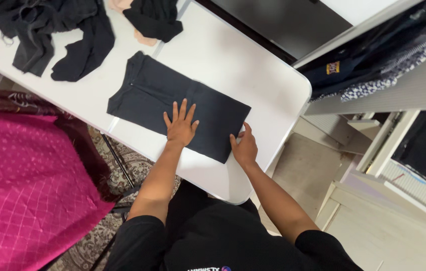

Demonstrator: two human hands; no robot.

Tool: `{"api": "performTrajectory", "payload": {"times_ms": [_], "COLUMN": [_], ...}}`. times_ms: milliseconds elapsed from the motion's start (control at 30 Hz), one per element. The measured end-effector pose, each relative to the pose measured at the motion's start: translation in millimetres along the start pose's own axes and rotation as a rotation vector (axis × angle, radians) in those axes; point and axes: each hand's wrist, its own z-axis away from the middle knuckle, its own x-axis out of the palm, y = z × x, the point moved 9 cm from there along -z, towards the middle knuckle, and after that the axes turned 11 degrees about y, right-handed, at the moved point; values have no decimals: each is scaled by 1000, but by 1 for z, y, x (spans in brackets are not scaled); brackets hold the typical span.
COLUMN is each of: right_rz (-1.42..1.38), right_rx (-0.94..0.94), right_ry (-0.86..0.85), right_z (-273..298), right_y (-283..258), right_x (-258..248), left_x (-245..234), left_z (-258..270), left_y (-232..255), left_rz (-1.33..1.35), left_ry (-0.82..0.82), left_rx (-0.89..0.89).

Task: The person folds a black t-shirt on a white table and then places it into an open closet drawer.

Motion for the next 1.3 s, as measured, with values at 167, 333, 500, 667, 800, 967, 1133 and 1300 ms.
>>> {"api": "performTrajectory", "payload": {"times_ms": [167, 333, 500, 667, 800, 967, 1133, 1300], "right_rz": [147, 53, -102, -102, -255, -289, -357, -396], "right_rx": [115, 329, 409, 444, 659, 672, 566, 549], "right_ry": [0, -13, 100, 191, 66, 102, 132, 66], "right_z": [-6, -10, 2, 14, 41, 60, 63, 55], "right_y": [0, 37, 85, 122, 145, 156, 158, 157], "right_x": [3, 23, 28, -6, -24, -41, -49, -38], "left_x": [0, -8, -8, 12, 22, 29, 40, 32], "left_z": [-1, 1, 10, 27, 49, 62, 61, 68], "left_y": [-1, 1, 14, 38, 59, 81, 92, 102], "left_rz": [23, 57, 107, 184, 184, 117, 64, 26], "left_ry": [-58, -151, -234, -222, -164, -167, -188, -122], "left_rx": [11, 19, 70, 205, 347, 406, 388, 311]}}
